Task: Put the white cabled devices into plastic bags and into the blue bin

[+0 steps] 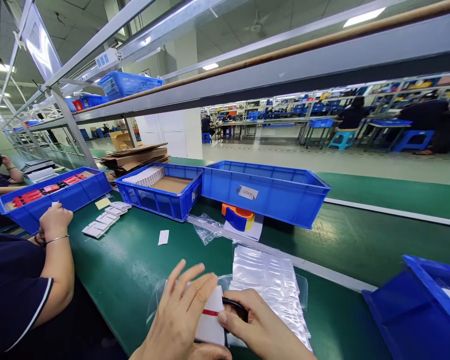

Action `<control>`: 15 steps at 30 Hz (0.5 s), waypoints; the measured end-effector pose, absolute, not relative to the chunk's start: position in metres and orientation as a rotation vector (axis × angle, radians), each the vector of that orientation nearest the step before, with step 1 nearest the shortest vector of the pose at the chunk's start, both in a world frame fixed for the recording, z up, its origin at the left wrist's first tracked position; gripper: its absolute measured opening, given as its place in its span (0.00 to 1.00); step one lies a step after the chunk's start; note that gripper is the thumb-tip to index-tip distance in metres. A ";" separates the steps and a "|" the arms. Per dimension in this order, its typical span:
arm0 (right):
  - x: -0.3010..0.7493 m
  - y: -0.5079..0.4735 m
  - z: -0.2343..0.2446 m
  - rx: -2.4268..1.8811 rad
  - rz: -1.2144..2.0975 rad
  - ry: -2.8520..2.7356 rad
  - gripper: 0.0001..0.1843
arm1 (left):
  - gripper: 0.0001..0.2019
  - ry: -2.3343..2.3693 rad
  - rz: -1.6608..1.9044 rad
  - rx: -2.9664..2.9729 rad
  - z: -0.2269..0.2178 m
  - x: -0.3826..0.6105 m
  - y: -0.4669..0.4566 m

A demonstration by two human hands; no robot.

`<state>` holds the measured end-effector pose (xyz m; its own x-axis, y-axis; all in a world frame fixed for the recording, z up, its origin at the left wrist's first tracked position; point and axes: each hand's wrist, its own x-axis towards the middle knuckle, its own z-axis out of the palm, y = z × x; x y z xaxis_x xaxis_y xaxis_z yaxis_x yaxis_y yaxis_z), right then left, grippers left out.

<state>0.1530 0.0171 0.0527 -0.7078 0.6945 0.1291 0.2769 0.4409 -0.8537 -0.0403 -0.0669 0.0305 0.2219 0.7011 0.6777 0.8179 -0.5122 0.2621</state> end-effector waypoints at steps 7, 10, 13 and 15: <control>0.137 0.005 0.027 -0.491 -0.165 -2.351 0.14 | 0.35 -2.112 -3.375 -0.737 0.035 -0.031 -0.063; 0.121 -0.009 0.022 -0.490 -0.273 -2.316 0.19 | 0.25 -1.762 -4.016 -0.058 0.051 -0.033 -0.051; 0.118 -0.021 0.023 -0.583 -0.120 -2.281 0.25 | 0.19 -1.367 -4.150 0.082 0.064 -0.042 -0.045; 0.126 -0.029 0.022 -0.598 -0.029 -2.366 0.21 | 0.23 -1.196 -4.195 -0.194 0.066 -0.045 -0.046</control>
